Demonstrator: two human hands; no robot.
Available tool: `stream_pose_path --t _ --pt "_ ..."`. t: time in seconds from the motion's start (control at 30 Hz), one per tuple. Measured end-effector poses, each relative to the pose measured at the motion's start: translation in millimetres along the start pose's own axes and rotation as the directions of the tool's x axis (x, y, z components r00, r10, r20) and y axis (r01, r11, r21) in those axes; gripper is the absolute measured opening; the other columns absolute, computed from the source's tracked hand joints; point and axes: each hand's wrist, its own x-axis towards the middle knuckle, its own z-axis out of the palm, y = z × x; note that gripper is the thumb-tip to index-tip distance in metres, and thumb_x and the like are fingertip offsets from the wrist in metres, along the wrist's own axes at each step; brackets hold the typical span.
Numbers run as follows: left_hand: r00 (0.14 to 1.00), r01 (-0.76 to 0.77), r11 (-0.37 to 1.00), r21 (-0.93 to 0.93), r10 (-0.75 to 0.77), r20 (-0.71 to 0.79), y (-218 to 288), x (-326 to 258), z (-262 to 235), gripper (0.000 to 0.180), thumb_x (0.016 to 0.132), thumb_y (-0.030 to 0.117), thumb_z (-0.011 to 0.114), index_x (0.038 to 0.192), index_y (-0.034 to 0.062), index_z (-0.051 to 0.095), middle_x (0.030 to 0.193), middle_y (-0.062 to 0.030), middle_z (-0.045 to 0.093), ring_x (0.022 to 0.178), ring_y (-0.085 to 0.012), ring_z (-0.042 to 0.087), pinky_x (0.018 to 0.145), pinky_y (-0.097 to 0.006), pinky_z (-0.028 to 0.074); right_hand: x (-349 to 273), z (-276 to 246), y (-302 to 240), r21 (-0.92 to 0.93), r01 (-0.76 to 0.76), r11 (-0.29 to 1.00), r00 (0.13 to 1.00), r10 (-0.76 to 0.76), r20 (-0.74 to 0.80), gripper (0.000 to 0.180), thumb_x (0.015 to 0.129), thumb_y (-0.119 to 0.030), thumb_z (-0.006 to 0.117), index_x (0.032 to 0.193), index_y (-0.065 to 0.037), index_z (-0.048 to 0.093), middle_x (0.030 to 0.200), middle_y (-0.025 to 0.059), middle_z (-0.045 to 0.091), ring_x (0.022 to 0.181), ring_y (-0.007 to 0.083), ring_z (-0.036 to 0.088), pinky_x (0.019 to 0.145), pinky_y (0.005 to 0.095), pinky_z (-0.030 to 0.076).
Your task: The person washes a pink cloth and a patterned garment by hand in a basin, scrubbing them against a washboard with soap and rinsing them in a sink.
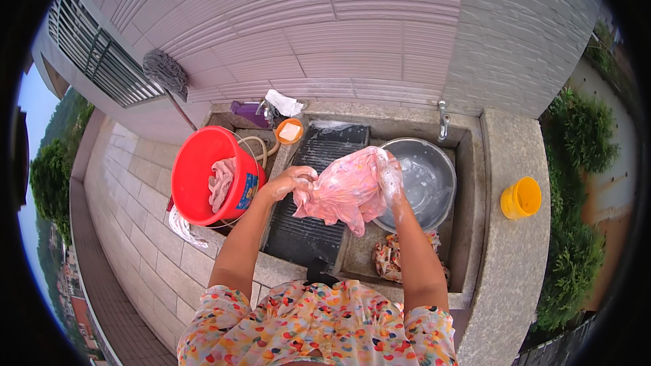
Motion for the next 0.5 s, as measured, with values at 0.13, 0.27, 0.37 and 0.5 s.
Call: stream_pose_path --t 0.13,0.27,0.37,0.5 --pt "0.888 -0.362 0.749 0.554 0.458 -0.039 0 14 16 0.094 0.06 0.029 0.079 0.135 0.0092 0.027 0.119 -0.0179 0.05 0.107 -0.0274 0.051 0.092 -0.037 0.039 -10 46 2 -0.146 -0.078 0.986 0.958 0.115 0.264 0.029 0.09 -0.035 0.051 0.093 -0.006 0.052 0.079 -0.0005 0.052 0.072 0.0075 0.046 0.063 0.0248 0.042" --pt "0.854 -0.446 0.746 0.495 0.519 -0.013 13 18 37 0.062 0.063 0.015 0.074 0.119 0.003 0.049 0.106 -0.0133 0.058 0.099 -0.0206 0.055 0.086 -0.033 0.043 -17 58 -9 0.01 -0.103 0.995 0.931 0.093 0.353 0.027 0.086 -0.03 0.059 0.095 -0.007 0.048 0.082 0.0012 0.053 0.076 0.0082 0.049 0.067 0.0229 0.043" --pt "0.937 -0.182 0.965 0.189 0.228 -0.264 28 6 42 0.035 0.066 0.004 0.067 0.1 -0.0011 0.059 0.093 -0.0069 0.062 0.086 -0.0151 0.059 0.077 -0.029 0.047 -20 41 -8 -0.094 0.093 0.991 0.886 -0.039 0.461 0.041 0.077 -0.019 0.07 0.11 -0.005 0.049 0.093 0.0065 0.059 0.083 0.0128 0.055 0.075 0.0249 0.045" --pt "0.837 -0.499 0.847 -0.183 0.416 -0.356 28 1 32 0.018 0.069 -0.004 0.057 0.086 -0.0005 0.062 0.082 -0.0014 0.062 0.076 -0.0115 0.056 0.068 -0.025 0.044 -26 16 17 -0.585 -0.161 0.795 0.85 0.414 0.327 0.043 0.068 -0.02 0.076 0.103 -0.001 0.059 0.094 0.0071 0.062 0.085 0.0112 0.056 0.075 0.0277 0.047"
